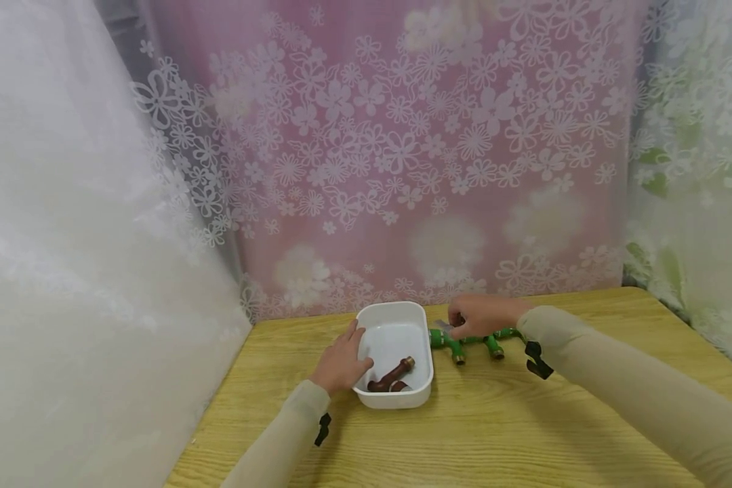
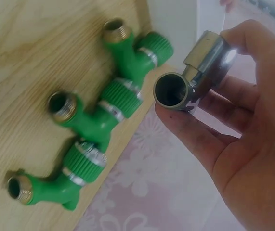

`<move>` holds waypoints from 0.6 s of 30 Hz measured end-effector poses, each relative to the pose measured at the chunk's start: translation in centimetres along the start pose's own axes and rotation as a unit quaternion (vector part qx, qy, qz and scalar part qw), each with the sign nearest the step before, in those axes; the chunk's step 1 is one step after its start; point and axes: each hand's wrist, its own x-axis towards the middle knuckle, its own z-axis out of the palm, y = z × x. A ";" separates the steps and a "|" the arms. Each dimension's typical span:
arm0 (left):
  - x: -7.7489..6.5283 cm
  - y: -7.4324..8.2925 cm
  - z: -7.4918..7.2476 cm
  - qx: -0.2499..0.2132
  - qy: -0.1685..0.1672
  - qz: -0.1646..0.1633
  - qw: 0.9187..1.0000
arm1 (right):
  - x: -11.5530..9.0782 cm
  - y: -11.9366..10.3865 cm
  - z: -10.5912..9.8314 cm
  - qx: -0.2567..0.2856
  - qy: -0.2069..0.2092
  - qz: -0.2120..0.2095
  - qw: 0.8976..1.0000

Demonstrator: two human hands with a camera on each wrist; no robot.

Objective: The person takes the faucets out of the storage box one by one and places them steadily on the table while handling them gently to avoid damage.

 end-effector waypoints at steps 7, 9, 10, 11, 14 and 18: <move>0.1 -0.1 0.0 0.001 0.005 0.007 1.000 | -1.7 2.1 -0.1 0.013 0.014 0.008 1.000; 0.1 -0.1 0.0 -0.001 0.004 0.006 1.000 | -2.5 2.1 -0.3 0.014 0.017 0.013 1.000; 0.1 -0.2 0.0 -0.002 0.003 0.006 1.000 | -2.9 2.1 -0.4 0.015 0.019 0.013 1.000; 0.1 -0.2 0.0 -0.003 0.003 0.005 1.000 | -3.3 2.2 -0.6 0.018 0.019 0.017 1.000; 0.0 -0.2 0.0 -0.003 0.002 0.004 1.000 | -4.0 2.9 -0.6 0.017 0.020 0.021 0.999; 0.0 -0.1 0.0 -0.002 -0.002 -0.001 1.000 | -4.7 4.1 -0.5 0.023 0.025 0.022 0.999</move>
